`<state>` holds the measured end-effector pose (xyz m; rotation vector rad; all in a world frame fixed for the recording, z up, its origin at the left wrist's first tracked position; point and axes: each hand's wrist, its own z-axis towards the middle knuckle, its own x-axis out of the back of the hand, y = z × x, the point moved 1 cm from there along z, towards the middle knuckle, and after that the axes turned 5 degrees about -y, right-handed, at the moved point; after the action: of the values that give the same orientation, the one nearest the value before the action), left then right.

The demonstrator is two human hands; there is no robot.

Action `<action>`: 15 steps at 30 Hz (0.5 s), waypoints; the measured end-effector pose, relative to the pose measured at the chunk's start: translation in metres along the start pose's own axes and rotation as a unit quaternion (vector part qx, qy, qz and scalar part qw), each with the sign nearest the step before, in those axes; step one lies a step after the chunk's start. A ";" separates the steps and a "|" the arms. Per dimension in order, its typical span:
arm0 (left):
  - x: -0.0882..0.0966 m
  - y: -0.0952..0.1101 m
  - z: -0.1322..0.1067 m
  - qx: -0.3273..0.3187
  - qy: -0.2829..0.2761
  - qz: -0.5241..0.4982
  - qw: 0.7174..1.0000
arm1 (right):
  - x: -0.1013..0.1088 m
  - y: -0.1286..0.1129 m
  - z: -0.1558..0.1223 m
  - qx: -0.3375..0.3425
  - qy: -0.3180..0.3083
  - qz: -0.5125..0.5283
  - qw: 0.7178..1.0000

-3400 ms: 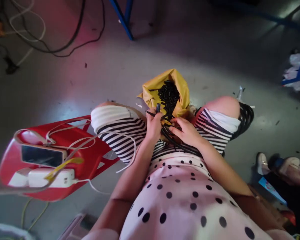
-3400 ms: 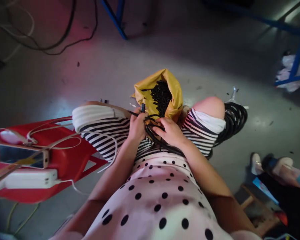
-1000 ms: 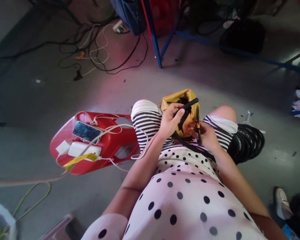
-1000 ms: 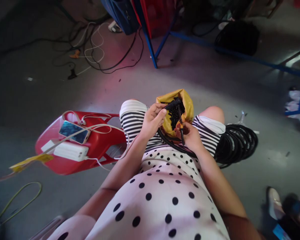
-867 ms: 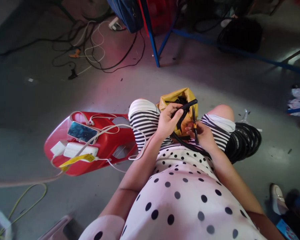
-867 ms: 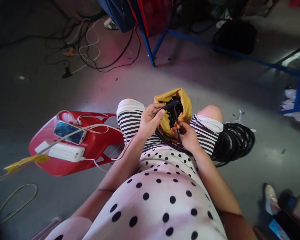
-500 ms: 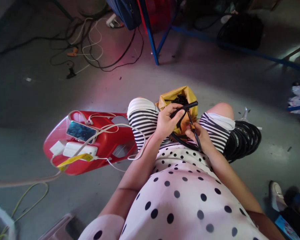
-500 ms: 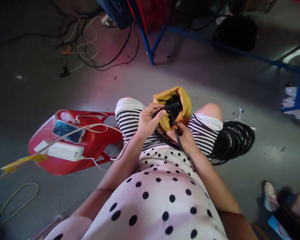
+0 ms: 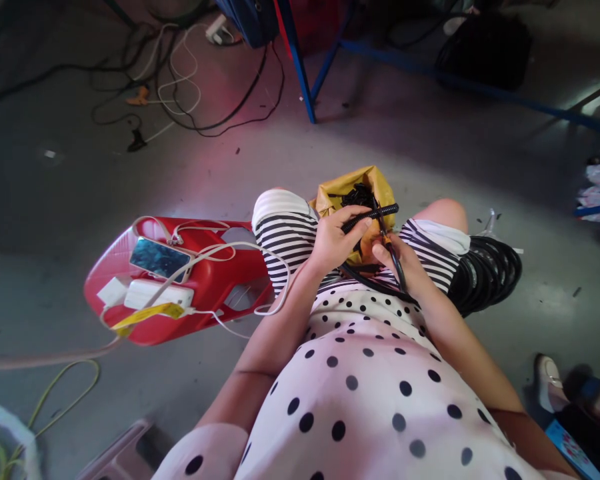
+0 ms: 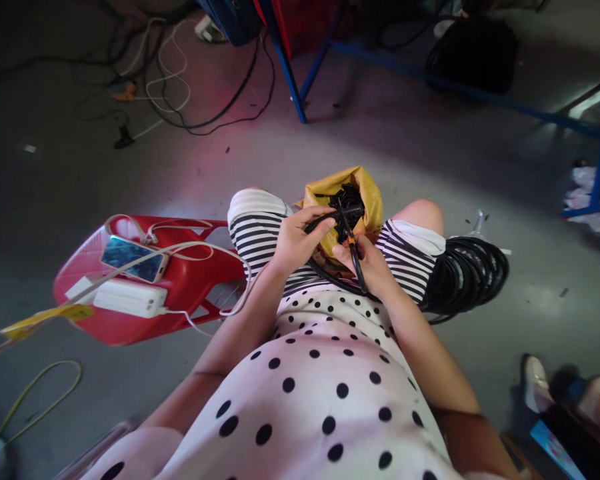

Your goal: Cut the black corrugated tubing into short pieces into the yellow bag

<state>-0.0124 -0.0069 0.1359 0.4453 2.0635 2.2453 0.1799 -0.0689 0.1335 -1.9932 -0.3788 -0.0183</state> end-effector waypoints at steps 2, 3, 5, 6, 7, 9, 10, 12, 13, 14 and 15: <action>0.000 0.002 0.000 0.009 0.006 -0.003 1.000 | -0.001 0.003 0.001 0.001 0.001 0.008 1.000; -0.001 0.003 0.000 0.012 0.009 -0.006 1.000 | -0.002 0.004 0.002 0.003 0.003 0.014 1.000; -0.001 0.004 0.001 0.016 0.010 -0.012 1.000 | -0.001 0.005 0.003 0.006 0.004 0.020 1.000; -0.001 0.005 0.001 0.017 0.010 -0.015 1.000 | -0.001 0.004 0.003 0.006 0.003 0.019 1.000; -0.001 0.005 0.001 0.017 0.009 -0.017 1.000 | 0.000 0.003 0.003 0.007 0.000 0.017 1.000; -0.001 0.006 0.001 0.018 0.008 -0.020 1.000 | 0.001 -0.001 0.002 0.010 -0.006 0.013 1.000; -0.001 0.006 0.001 0.019 0.008 -0.019 1.000 | 0.002 -0.002 0.002 0.012 -0.008 0.012 1.000; -0.001 0.006 0.001 0.019 0.009 -0.017 1.000 | 0.002 -0.002 0.002 0.011 -0.009 0.012 1.000; -0.001 0.006 0.001 0.019 0.008 -0.016 1.000 | 0.002 -0.001 0.003 0.008 -0.010 0.014 1.000; -0.001 0.006 0.002 0.018 0.007 -0.014 1.000 | 0.001 0.000 0.003 0.005 -0.011 0.017 1.000; -0.001 0.006 0.002 0.018 0.005 -0.013 1.000 | 0.001 0.000 0.003 0.002 -0.011 0.022 1.000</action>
<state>-0.0103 -0.0059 0.1417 0.4062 2.1040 2.2046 0.1803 -0.0659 0.1318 -1.9990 -0.3482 0.0318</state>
